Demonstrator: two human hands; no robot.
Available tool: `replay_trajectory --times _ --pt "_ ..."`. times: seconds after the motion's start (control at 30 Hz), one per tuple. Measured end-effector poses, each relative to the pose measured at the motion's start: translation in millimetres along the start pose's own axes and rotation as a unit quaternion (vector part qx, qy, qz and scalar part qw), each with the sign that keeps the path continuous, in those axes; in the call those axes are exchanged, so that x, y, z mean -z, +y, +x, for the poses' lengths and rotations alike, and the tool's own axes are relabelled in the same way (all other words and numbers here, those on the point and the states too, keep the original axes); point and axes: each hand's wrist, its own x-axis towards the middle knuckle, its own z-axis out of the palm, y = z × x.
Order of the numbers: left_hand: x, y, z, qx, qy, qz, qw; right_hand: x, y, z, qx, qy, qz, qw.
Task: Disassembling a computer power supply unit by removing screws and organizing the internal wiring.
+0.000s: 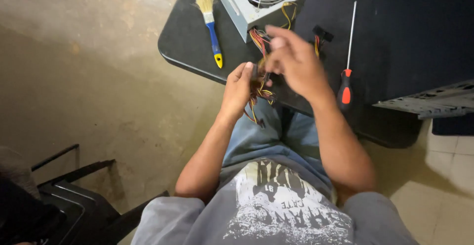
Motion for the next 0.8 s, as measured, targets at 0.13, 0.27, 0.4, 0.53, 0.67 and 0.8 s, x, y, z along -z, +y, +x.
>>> replay_trajectory --times 0.13,0.27,0.4,0.53,0.67,0.8 --pt "7 -28 15 0.073 0.002 -0.117 0.991 -7 80 -8 -0.072 0.100 0.095 0.988" --pt "19 -46 25 0.146 -0.076 -0.245 0.956 -37 69 -26 -0.191 0.098 0.296 0.931" --pt "23 -56 33 0.171 -0.076 -0.296 0.937 -47 90 -20 -0.170 0.067 0.381 0.906" --pt "36 -59 30 0.216 -0.117 -0.282 0.927 -55 138 -13 -0.150 0.090 0.349 0.921" --pt "47 -56 8 0.197 -0.149 -0.320 0.915 -39 113 -19 -0.084 0.133 0.097 0.983" --pt "50 -36 -18 0.150 -0.218 -0.259 0.929 -34 100 -23 -0.069 0.137 0.001 0.988"
